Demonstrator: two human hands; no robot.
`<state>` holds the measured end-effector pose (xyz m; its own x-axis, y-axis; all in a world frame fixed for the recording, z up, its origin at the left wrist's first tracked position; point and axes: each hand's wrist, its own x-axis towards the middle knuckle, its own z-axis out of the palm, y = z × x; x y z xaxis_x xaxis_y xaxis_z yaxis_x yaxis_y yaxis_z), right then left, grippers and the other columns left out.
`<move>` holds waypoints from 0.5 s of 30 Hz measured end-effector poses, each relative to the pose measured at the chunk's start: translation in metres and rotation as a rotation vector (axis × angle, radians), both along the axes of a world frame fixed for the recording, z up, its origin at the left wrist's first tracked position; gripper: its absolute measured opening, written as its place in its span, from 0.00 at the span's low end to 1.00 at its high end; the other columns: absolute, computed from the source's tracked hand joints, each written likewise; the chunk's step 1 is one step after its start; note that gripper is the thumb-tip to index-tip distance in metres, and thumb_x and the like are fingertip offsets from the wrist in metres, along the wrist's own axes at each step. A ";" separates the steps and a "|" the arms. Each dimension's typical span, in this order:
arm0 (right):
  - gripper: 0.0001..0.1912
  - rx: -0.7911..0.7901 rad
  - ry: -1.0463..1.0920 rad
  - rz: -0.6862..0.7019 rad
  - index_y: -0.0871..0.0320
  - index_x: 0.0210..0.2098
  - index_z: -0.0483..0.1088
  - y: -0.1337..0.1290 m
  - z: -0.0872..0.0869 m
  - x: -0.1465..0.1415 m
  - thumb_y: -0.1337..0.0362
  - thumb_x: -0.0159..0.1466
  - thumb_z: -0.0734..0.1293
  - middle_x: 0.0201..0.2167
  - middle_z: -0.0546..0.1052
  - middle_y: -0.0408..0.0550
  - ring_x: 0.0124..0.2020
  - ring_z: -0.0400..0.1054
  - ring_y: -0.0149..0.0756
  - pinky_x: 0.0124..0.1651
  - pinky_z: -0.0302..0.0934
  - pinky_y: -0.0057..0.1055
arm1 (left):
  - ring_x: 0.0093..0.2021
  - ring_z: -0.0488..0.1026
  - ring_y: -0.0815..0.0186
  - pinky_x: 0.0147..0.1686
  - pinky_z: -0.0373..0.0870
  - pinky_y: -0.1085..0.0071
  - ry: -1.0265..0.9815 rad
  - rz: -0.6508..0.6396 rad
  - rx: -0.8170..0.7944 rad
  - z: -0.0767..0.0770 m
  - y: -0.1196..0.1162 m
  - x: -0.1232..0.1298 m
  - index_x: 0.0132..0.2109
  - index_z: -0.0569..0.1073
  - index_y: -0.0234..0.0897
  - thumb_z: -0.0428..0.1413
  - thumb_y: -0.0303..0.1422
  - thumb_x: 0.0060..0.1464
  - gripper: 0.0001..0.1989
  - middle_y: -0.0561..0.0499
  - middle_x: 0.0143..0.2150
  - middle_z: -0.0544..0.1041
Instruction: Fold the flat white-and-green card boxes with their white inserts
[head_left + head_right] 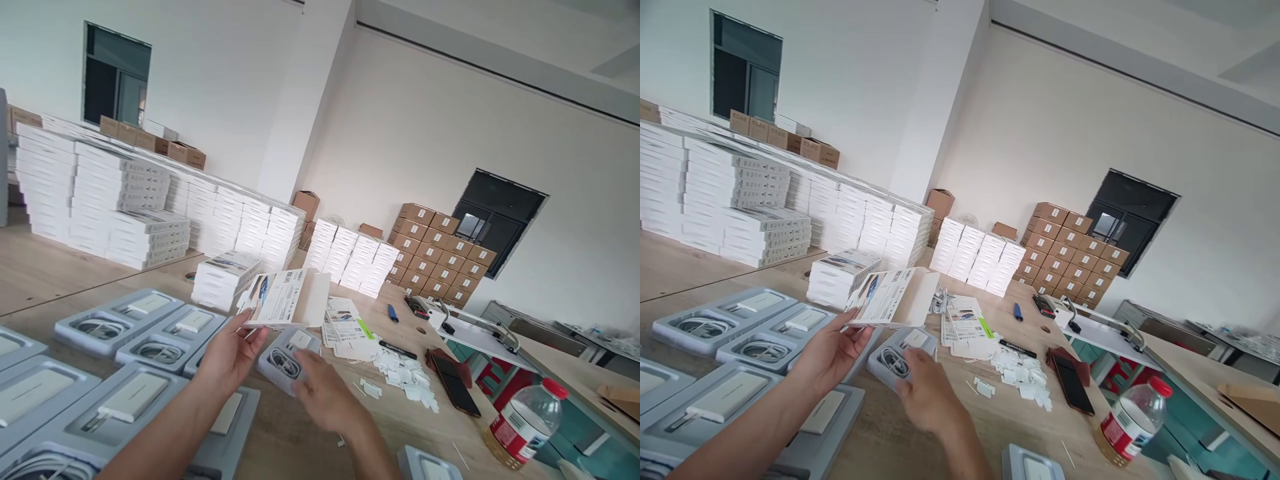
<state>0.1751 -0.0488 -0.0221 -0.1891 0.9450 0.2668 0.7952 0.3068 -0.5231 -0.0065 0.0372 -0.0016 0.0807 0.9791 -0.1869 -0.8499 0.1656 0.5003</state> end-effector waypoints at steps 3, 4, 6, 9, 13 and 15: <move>0.16 -0.094 -0.195 0.039 0.56 0.47 0.71 -0.005 -0.002 -0.008 0.66 0.60 0.65 0.48 0.76 0.53 0.51 0.68 0.51 0.53 0.59 0.46 | 0.21 0.76 0.70 0.20 0.78 0.78 -0.016 -0.016 0.002 -0.003 0.001 -0.001 0.38 0.74 0.29 0.55 0.23 0.58 0.04 0.48 0.28 0.79; 0.13 -0.111 -0.229 0.018 0.55 0.44 0.73 -0.007 -0.001 -0.009 0.66 0.60 0.65 0.44 0.77 0.53 0.48 0.70 0.51 0.51 0.60 0.47 | 0.22 0.76 0.70 0.20 0.78 0.78 -0.021 -0.017 0.003 -0.004 0.001 -0.001 0.38 0.74 0.29 0.55 0.23 0.58 0.03 0.48 0.29 0.79; 0.12 -0.115 -0.218 -0.017 0.55 0.44 0.73 -0.011 0.003 -0.012 0.64 0.60 0.66 0.42 0.78 0.52 0.46 0.70 0.51 0.51 0.60 0.48 | 0.21 0.76 0.70 0.20 0.78 0.77 -0.032 -0.018 0.005 -0.004 0.001 -0.001 0.39 0.75 0.29 0.55 0.23 0.58 0.03 0.48 0.29 0.79; 0.21 -0.084 -0.028 0.031 0.53 0.52 0.70 -0.015 0.004 -0.026 0.60 0.60 0.68 0.49 0.75 0.51 0.51 0.67 0.48 0.53 0.60 0.43 | 0.21 0.76 0.70 0.21 0.78 0.77 -0.043 -0.023 0.010 -0.003 -0.001 0.000 0.38 0.75 0.28 0.55 0.23 0.58 0.04 0.48 0.28 0.79; 0.31 -0.028 0.027 0.157 0.53 0.57 0.65 -0.018 -0.012 -0.058 0.65 0.54 0.70 0.57 0.68 0.49 0.59 0.59 0.47 0.62 0.53 0.42 | 0.23 0.77 0.70 0.23 0.79 0.77 -0.048 -0.034 0.017 0.000 -0.004 -0.001 0.38 0.75 0.28 0.56 0.23 0.57 0.03 0.47 0.29 0.79; 0.31 -0.043 0.009 0.149 0.55 0.57 0.65 -0.019 -0.021 -0.070 0.66 0.53 0.69 0.56 0.69 0.51 0.59 0.59 0.48 0.62 0.52 0.44 | 0.24 0.77 0.69 0.23 0.79 0.76 -0.051 -0.046 0.022 0.002 -0.005 -0.002 0.39 0.75 0.27 0.56 0.23 0.57 0.04 0.45 0.30 0.80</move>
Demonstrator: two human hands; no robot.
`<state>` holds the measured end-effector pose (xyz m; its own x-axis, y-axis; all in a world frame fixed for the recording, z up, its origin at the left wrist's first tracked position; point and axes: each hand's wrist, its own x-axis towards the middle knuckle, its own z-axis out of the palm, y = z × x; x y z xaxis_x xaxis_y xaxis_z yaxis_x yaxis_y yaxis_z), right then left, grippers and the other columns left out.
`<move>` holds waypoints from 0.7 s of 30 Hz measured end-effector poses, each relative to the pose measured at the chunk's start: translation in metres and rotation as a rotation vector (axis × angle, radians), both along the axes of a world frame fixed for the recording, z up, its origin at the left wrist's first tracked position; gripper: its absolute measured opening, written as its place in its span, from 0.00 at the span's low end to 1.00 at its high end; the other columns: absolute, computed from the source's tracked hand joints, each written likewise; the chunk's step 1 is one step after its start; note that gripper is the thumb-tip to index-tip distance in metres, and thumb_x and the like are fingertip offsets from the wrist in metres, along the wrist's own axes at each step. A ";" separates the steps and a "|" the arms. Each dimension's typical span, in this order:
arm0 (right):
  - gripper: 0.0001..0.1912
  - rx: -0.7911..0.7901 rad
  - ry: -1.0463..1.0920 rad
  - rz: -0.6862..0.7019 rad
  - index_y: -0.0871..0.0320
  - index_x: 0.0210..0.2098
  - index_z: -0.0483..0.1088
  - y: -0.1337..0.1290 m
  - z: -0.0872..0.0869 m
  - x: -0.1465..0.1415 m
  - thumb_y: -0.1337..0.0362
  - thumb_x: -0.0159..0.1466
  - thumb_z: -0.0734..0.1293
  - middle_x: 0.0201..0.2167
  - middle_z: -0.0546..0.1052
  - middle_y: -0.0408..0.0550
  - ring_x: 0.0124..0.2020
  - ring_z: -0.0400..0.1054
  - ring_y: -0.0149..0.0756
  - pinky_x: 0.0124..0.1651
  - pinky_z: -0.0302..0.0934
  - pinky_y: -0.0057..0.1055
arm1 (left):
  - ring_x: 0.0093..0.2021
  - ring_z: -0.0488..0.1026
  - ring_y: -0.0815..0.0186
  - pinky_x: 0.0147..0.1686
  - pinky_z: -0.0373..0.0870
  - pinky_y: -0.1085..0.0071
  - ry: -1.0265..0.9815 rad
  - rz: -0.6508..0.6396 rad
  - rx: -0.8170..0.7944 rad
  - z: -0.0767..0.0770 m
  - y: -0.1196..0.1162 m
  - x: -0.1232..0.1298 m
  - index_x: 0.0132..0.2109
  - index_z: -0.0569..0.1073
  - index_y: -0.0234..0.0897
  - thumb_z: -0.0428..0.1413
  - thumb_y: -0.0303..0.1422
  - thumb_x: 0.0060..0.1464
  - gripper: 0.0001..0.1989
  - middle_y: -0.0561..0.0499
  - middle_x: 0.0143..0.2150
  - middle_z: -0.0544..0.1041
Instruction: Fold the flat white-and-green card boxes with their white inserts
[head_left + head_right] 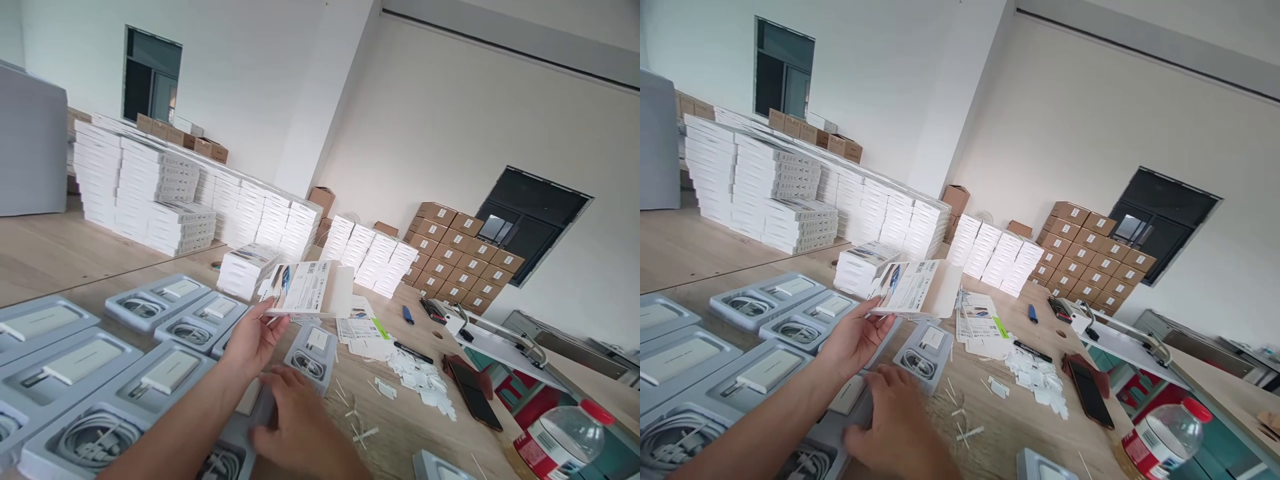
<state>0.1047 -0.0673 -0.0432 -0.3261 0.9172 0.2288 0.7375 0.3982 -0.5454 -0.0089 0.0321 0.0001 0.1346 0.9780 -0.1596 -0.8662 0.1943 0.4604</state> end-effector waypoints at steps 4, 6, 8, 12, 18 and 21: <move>0.38 -0.058 0.032 -0.010 0.54 0.57 0.63 -0.001 -0.008 -0.012 0.60 0.47 0.74 0.56 0.67 0.51 0.58 0.59 0.50 0.60 0.55 0.45 | 0.24 0.78 0.68 0.24 0.80 0.76 -0.008 -0.019 0.021 0.003 -0.003 -0.001 0.40 0.75 0.27 0.55 0.22 0.57 0.05 0.44 0.31 0.80; 0.43 -0.066 0.019 -0.001 0.53 0.58 0.62 -0.002 -0.008 -0.014 0.59 0.43 0.76 0.57 0.65 0.51 0.58 0.58 0.52 0.60 0.54 0.46 | 0.24 0.77 0.69 0.25 0.80 0.75 -0.014 -0.020 0.029 0.005 -0.004 -0.001 0.39 0.75 0.27 0.55 0.21 0.57 0.04 0.45 0.30 0.80; 0.44 -0.070 0.007 -0.022 0.53 0.58 0.62 -0.004 -0.009 -0.016 0.60 0.43 0.75 0.55 0.65 0.51 0.56 0.59 0.52 0.59 0.55 0.47 | 0.25 0.78 0.69 0.25 0.80 0.75 -0.017 -0.026 0.040 0.007 -0.004 -0.001 0.39 0.75 0.28 0.55 0.21 0.57 0.04 0.46 0.30 0.80; 0.45 -0.054 0.034 -0.050 0.54 0.59 0.61 -0.004 -0.010 -0.015 0.62 0.42 0.75 0.53 0.66 0.51 0.55 0.60 0.50 0.58 0.57 0.45 | 0.26 0.79 0.68 0.26 0.80 0.75 -0.028 -0.027 0.089 0.011 -0.001 -0.005 0.39 0.75 0.29 0.54 0.21 0.57 0.06 0.45 0.33 0.81; 0.40 0.024 0.032 -0.079 0.54 0.55 0.66 -0.013 0.028 0.012 0.63 0.42 0.74 0.48 0.70 0.52 0.51 0.63 0.50 0.54 0.60 0.42 | 0.32 0.80 0.66 0.29 0.81 0.74 -0.050 0.092 0.189 0.014 0.007 -0.023 0.43 0.76 0.32 0.54 0.19 0.55 0.11 0.45 0.37 0.82; 0.37 0.005 0.124 -0.172 0.52 0.55 0.66 -0.024 0.065 0.045 0.65 0.45 0.72 0.51 0.70 0.51 0.50 0.66 0.48 0.54 0.61 0.43 | 0.33 0.81 0.65 0.29 0.81 0.73 -0.042 0.146 0.163 0.012 0.010 -0.026 0.45 0.76 0.33 0.54 0.18 0.53 0.14 0.46 0.38 0.82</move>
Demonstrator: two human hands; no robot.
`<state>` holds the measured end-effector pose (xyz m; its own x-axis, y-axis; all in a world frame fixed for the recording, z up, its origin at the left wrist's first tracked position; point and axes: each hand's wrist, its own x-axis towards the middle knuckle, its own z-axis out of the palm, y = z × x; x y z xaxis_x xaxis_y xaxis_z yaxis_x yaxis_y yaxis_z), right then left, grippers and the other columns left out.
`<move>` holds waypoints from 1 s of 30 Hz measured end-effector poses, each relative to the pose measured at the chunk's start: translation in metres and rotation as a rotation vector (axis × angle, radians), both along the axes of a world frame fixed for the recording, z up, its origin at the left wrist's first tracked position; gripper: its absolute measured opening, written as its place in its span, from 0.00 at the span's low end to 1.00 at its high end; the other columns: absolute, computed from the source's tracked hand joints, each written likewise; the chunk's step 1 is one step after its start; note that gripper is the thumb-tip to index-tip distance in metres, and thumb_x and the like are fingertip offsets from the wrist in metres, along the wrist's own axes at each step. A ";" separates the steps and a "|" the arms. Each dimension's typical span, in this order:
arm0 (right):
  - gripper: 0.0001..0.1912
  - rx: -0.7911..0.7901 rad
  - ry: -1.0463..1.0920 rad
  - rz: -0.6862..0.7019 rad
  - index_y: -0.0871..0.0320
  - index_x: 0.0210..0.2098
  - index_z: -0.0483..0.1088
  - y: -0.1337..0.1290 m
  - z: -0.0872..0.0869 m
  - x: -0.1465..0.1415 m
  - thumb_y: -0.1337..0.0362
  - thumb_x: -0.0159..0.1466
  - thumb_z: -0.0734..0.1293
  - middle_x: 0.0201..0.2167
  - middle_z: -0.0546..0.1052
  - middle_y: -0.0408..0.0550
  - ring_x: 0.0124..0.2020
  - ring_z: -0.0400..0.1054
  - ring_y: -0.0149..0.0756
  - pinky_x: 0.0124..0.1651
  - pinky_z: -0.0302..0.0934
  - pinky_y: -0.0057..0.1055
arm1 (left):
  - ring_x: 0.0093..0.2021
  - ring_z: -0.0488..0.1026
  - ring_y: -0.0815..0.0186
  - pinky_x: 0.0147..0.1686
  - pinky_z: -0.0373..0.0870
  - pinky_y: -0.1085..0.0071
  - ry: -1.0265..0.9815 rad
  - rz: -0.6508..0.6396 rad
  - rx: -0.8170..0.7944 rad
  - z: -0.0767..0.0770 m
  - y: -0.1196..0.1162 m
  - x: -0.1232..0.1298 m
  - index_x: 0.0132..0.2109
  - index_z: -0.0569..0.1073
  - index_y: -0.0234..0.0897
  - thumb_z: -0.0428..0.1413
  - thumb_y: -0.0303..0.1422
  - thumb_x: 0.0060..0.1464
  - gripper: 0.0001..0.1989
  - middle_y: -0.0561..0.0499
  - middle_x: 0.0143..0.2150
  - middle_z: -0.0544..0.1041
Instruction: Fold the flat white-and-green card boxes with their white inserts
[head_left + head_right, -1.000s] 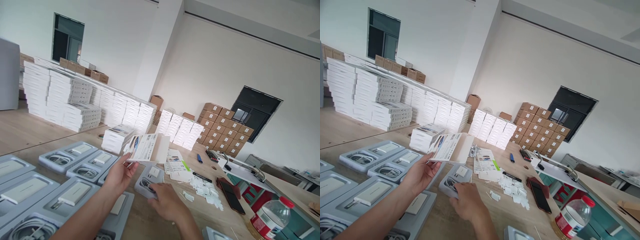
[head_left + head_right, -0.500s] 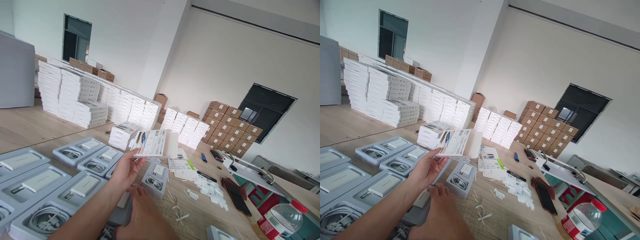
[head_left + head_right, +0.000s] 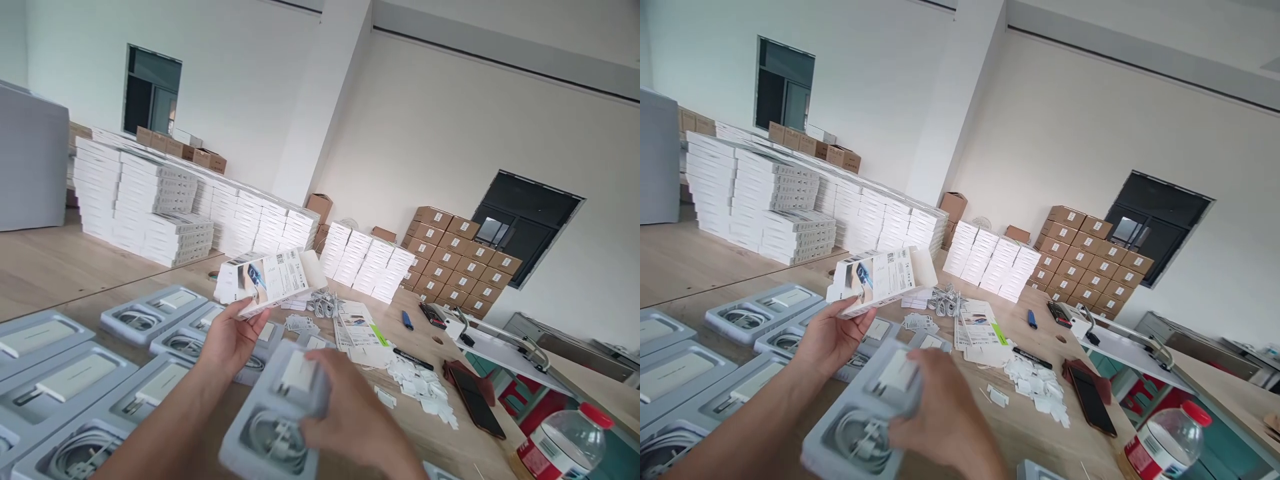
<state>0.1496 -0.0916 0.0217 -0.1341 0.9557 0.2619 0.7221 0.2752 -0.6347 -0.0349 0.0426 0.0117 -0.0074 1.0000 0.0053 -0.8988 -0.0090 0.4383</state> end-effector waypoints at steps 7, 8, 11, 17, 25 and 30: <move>0.34 0.319 0.174 -0.608 0.55 0.56 0.63 0.006 0.033 0.087 0.56 0.51 0.69 0.47 0.73 0.53 0.41 0.69 0.48 0.42 0.63 0.41 | 0.32 0.80 0.63 0.30 0.81 0.70 0.166 -0.236 -0.053 -0.012 -0.016 0.029 0.47 0.75 0.32 0.55 0.18 0.51 0.16 0.43 0.38 0.82; 0.34 0.380 0.140 -0.723 0.56 0.55 0.64 0.009 0.031 0.097 0.54 0.50 0.69 0.48 0.73 0.54 0.43 0.68 0.51 0.44 0.62 0.42 | 0.33 0.81 0.62 0.31 0.81 0.69 0.192 -0.291 -0.055 -0.014 -0.021 0.035 0.47 0.74 0.32 0.56 0.18 0.51 0.16 0.42 0.39 0.82; 0.33 0.435 0.035 -0.933 0.56 0.54 0.65 0.015 0.024 0.115 0.53 0.50 0.69 0.50 0.71 0.58 0.52 0.64 0.58 0.49 0.59 0.48 | 0.35 0.80 0.62 0.33 0.81 0.68 0.241 -0.418 -0.059 -0.022 -0.036 0.051 0.47 0.74 0.34 0.58 0.20 0.51 0.16 0.42 0.41 0.82; 0.32 0.448 -0.077 -0.938 0.57 0.55 0.63 0.022 0.013 0.114 0.54 0.52 0.68 0.52 0.70 0.59 0.55 0.61 0.59 0.52 0.58 0.49 | 0.36 0.79 0.64 0.34 0.79 0.69 0.229 -0.522 -0.054 -0.035 -0.054 0.073 0.47 0.74 0.36 0.62 0.22 0.50 0.16 0.43 0.45 0.80; 0.30 0.382 0.257 -0.426 0.56 0.61 0.59 0.031 0.005 0.089 0.49 0.64 0.61 0.56 0.70 0.56 0.59 0.62 0.48 0.60 0.56 0.47 | 0.35 0.79 0.65 0.35 0.80 0.71 0.107 -0.451 -0.112 -0.044 -0.057 0.081 0.48 0.74 0.38 0.61 0.17 0.49 0.20 0.46 0.43 0.81; 0.44 0.402 0.527 -0.391 0.53 0.67 0.48 0.040 -0.001 0.063 0.48 0.58 0.69 0.68 0.52 0.56 0.67 0.50 0.49 0.63 0.54 0.48 | 0.44 0.79 0.60 0.43 0.79 0.66 0.068 -0.412 -0.018 -0.039 -0.060 0.081 0.52 0.73 0.43 0.61 0.17 0.48 0.25 0.48 0.46 0.81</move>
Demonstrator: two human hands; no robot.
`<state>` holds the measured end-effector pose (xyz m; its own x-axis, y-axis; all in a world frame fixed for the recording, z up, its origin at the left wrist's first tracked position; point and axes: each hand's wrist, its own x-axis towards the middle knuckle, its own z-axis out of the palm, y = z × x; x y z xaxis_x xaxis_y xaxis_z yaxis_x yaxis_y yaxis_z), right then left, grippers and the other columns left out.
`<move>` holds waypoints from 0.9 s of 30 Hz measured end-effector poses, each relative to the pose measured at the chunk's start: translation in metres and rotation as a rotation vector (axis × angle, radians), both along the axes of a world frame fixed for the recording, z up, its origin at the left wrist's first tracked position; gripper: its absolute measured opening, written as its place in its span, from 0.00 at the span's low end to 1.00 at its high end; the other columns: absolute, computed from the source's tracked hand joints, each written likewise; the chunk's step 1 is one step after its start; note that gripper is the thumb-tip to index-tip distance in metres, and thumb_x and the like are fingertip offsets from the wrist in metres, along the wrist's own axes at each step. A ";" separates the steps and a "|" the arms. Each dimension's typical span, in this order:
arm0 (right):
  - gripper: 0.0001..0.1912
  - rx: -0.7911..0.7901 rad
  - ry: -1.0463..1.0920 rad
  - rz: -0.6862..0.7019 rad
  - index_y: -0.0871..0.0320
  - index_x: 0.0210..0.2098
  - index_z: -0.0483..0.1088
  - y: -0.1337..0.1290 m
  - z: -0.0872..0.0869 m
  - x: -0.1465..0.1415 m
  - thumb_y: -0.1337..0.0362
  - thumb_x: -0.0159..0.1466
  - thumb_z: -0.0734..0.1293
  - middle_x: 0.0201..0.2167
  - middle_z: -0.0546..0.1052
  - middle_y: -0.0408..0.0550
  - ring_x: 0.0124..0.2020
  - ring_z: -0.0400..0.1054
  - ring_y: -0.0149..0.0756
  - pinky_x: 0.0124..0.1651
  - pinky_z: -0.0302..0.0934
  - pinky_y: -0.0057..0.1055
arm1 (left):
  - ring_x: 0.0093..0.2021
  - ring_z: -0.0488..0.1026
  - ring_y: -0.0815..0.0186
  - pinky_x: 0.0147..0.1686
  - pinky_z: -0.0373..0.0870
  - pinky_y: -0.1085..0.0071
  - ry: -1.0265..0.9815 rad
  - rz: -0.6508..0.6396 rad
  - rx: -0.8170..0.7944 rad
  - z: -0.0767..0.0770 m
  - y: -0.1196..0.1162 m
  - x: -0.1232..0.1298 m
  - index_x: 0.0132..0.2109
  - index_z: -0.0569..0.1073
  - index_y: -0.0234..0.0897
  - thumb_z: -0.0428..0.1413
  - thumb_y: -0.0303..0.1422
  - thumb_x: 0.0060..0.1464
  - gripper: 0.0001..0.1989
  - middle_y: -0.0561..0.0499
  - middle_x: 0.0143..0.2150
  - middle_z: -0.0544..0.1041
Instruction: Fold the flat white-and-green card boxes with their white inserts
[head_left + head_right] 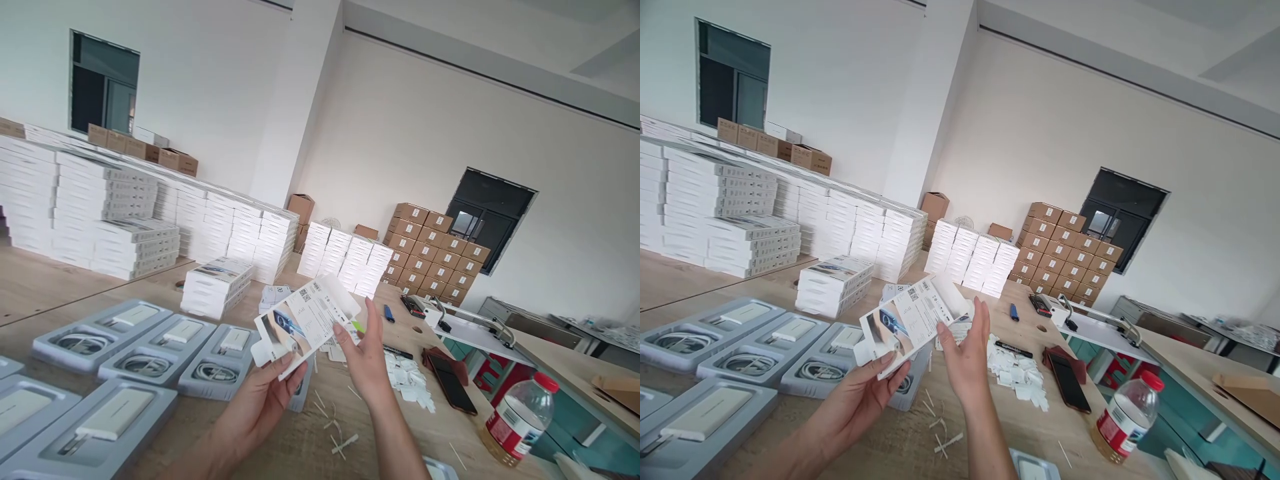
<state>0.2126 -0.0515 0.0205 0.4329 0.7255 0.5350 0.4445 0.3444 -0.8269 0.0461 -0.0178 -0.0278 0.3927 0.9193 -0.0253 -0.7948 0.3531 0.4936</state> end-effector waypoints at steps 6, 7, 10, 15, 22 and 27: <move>0.49 0.063 0.406 0.282 0.49 0.69 0.38 -0.008 0.012 0.007 0.50 0.58 0.70 0.48 0.76 0.52 0.47 0.72 0.45 0.45 0.68 0.43 | 0.51 0.75 0.50 0.48 0.75 0.59 0.014 -0.338 0.294 0.010 0.005 -0.023 0.49 0.76 0.36 0.67 0.35 0.46 0.22 0.40 0.49 0.80; 0.49 0.068 0.404 0.274 0.48 0.69 0.40 -0.012 0.015 0.012 0.51 0.58 0.71 0.46 0.77 0.50 0.46 0.73 0.45 0.44 0.68 0.42 | 0.52 0.75 0.48 0.47 0.75 0.59 0.049 -0.355 0.342 0.014 0.008 -0.028 0.50 0.76 0.36 0.66 0.38 0.47 0.23 0.38 0.50 0.79; 0.46 0.010 0.339 0.317 0.49 0.67 0.46 -0.022 0.022 0.017 0.52 0.57 0.72 0.44 0.78 0.50 0.45 0.73 0.46 0.46 0.67 0.43 | 0.52 0.75 0.50 0.44 0.75 0.63 0.248 -0.192 0.425 0.025 0.013 -0.036 0.56 0.71 0.41 0.65 0.36 0.49 0.27 0.40 0.53 0.77; 0.36 -0.062 0.255 0.452 0.52 0.59 0.57 -0.020 0.019 0.003 0.51 0.57 0.72 0.38 0.79 0.49 0.40 0.74 0.44 0.42 0.68 0.40 | 0.46 0.78 0.55 0.43 0.75 0.66 0.429 0.056 0.537 0.031 0.008 -0.034 0.59 0.67 0.45 0.68 0.27 0.44 0.35 0.43 0.50 0.79; 0.22 -0.104 0.215 0.463 0.54 0.49 0.73 -0.010 0.007 0.004 0.52 0.58 0.71 0.33 0.78 0.45 0.35 0.72 0.38 0.41 0.66 0.35 | 0.41 0.78 0.55 0.38 0.77 0.64 0.516 0.082 0.581 0.028 0.006 -0.035 0.63 0.61 0.47 0.66 0.32 0.48 0.37 0.45 0.48 0.78; 0.19 -0.172 0.228 0.516 0.55 0.42 0.77 -0.009 0.000 -0.004 0.49 0.58 0.70 0.30 0.78 0.45 0.29 0.71 0.36 0.34 0.65 0.31 | 0.36 0.77 0.59 0.33 0.74 0.70 0.530 0.062 0.571 0.025 0.013 -0.041 0.56 0.67 0.44 0.63 0.35 0.51 0.25 0.48 0.41 0.79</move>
<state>0.2083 -0.0607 0.0206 0.0908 0.9410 0.3259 0.0597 0.3215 -0.9450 0.0050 -0.0051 -0.0026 0.4082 0.8660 0.2887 -0.4120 -0.1075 0.9048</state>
